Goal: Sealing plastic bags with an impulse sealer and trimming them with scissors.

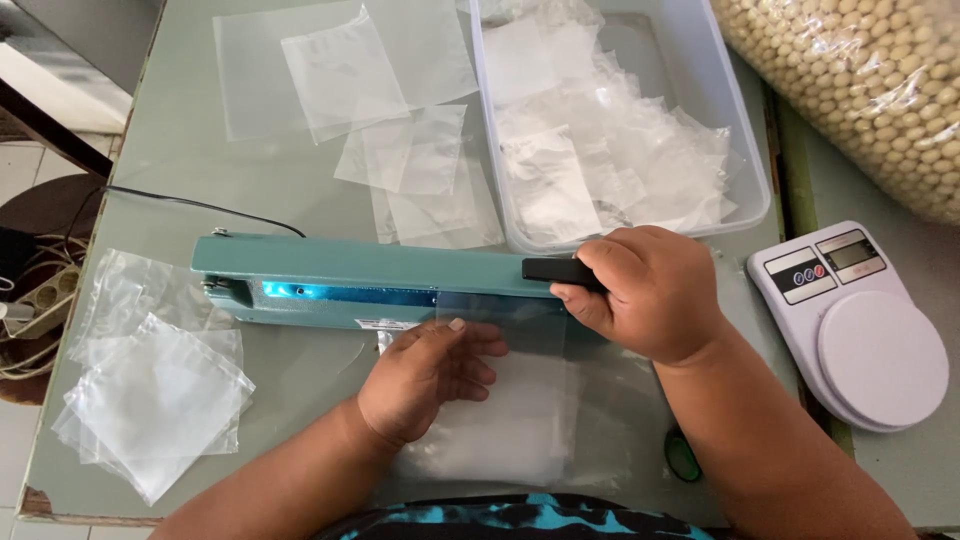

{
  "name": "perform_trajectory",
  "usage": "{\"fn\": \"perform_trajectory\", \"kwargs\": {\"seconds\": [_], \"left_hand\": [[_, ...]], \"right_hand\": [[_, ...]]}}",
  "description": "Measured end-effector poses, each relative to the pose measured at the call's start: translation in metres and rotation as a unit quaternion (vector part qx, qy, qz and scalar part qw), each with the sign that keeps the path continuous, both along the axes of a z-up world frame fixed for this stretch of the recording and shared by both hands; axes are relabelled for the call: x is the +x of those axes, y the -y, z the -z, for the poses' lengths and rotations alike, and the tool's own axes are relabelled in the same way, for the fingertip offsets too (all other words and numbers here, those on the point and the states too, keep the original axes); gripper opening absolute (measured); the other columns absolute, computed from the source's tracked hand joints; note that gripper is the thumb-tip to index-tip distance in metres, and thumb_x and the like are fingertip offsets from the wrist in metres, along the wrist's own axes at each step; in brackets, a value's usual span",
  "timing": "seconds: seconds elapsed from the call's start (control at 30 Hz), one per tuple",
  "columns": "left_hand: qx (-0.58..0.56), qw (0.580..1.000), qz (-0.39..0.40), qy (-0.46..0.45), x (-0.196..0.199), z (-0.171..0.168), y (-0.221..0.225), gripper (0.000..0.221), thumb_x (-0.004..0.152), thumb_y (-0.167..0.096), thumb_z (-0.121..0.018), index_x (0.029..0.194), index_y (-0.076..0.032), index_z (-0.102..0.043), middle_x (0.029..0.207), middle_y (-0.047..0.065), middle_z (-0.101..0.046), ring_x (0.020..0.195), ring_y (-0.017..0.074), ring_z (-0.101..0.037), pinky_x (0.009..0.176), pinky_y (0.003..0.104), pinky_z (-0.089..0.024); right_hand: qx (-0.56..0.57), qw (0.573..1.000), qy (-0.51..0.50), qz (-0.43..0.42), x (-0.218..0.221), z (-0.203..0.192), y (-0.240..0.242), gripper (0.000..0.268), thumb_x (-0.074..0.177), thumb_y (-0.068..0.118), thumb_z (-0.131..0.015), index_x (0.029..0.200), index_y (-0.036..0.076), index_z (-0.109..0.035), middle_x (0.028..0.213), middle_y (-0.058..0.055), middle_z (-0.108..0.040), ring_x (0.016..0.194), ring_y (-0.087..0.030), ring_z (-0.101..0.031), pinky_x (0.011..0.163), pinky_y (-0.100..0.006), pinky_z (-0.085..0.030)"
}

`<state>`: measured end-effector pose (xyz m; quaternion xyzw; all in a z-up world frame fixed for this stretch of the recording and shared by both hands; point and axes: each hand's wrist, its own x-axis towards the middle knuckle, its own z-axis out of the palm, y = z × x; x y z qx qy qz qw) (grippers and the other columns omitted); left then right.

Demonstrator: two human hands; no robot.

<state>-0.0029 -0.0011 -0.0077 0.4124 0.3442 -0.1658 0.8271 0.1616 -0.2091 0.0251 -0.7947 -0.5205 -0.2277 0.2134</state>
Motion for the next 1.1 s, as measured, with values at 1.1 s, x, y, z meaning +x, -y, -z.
{"fn": "perform_trajectory", "kwargs": {"seconds": [1.1], "left_hand": [[0.029,0.998,0.003,0.057,-0.0032,0.0085,0.0011,0.044,0.099,-0.025,-0.051,0.119,0.009,-0.071,0.105,0.025,-0.076,0.079,0.0306,-0.073,0.068,0.043,-0.064]], "right_hand": [[0.057,0.997,-0.032,-0.044,0.0079,0.0092,0.0018,0.036,0.098,0.045,-0.062,0.089,0.011,-0.066,0.065,-0.005,-0.056,0.048,-0.023,-0.054,0.048,-0.031,-0.05]]}}
